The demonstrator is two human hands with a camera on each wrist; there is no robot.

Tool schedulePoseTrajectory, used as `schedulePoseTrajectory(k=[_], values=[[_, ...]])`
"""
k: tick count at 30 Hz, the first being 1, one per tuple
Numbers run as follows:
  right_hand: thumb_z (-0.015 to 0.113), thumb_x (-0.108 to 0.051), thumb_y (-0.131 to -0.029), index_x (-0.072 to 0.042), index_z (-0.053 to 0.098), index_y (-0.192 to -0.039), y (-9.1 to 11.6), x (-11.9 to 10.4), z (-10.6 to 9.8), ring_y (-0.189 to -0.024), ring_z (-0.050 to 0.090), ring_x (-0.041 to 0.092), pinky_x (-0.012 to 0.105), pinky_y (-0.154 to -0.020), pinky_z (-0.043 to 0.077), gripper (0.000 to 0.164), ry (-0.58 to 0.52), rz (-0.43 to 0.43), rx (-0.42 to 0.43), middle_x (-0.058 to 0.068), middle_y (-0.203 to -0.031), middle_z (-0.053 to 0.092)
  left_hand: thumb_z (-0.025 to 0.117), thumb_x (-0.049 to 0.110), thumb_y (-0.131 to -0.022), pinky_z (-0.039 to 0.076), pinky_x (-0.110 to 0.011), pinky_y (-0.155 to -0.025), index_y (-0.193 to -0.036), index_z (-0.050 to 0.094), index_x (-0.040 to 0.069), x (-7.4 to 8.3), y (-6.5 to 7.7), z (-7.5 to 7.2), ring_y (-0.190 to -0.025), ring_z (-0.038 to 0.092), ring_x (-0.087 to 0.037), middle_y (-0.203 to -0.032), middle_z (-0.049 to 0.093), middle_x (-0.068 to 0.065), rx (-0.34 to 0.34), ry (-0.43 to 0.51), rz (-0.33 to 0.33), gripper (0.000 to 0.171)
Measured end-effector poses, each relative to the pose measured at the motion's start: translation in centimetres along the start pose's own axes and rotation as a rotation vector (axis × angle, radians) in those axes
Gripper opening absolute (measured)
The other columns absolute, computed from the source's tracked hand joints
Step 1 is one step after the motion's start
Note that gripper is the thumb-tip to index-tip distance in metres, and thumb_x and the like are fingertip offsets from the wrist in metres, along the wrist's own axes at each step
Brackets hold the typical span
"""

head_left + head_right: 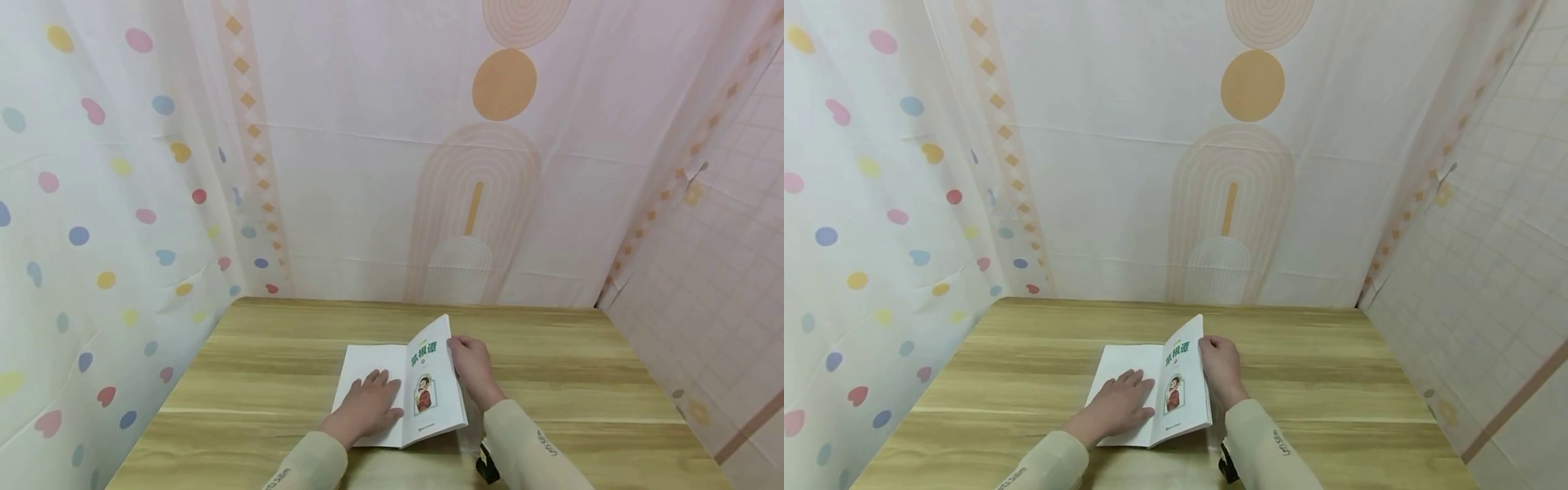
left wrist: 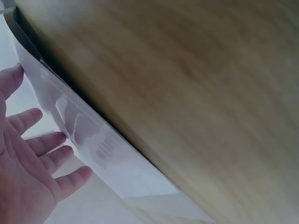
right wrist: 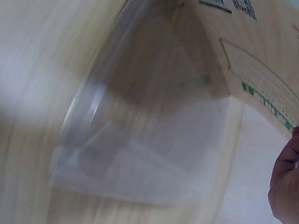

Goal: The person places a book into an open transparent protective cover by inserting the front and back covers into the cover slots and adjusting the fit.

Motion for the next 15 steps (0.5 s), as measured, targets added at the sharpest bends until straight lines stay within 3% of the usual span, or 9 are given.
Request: schedulePoseTrajectory(k=[4,7,15], values=[[0.050,-0.024,-0.096,0.005,0.065,-0.117,0.2,-0.5,0.7,-0.084,0.065,0.022,0.038,-0.077,0.056,0.039,-0.041,-0.003,-0.027,0.024,-0.106,0.070,0.063,0.045,-0.086,0.050,-0.053,-0.082,-0.117,0.061,0.006,0.2,-0.1,-0.3,-0.109,0.053,-0.034,-0.113,0.062,-0.017,0.069,-0.062,0.030,0.050],[0.050,-0.025,-0.097,0.005,0.065,-0.118,0.4,-0.7,1.3,-0.078,0.067,0.019,0.030,-0.067,0.057,0.039,-0.088,-0.007,-0.057,0.025,-0.104,0.071,0.066,0.044,-0.084,0.051,-0.048,-0.072,-0.104,0.064,0.008,0.3,-0.2,-0.4,-0.095,0.056,-0.029,-0.098,0.061,-0.012,0.106,-0.086,0.058,0.041],[0.048,-0.025,-0.099,0.005,0.062,-0.122,0.7,-0.8,2.6,-0.076,0.066,0.016,0.023,-0.057,0.055,0.041,-0.167,-0.009,-0.138,0.026,-0.105,0.070,0.066,0.039,-0.084,0.052,-0.046,-0.072,-0.104,0.066,0.010,0.5,-0.1,-0.7,-0.096,0.056,-0.028,-0.099,0.062,-0.009,0.119,-0.087,0.108,0.036]])
Point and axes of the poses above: each hand's wrist, its own y-axis away from the middle knuckle, its own z-axis out of the palm, x = y × z, the point moved 6 cm from there along -y, towards the middle knuckle
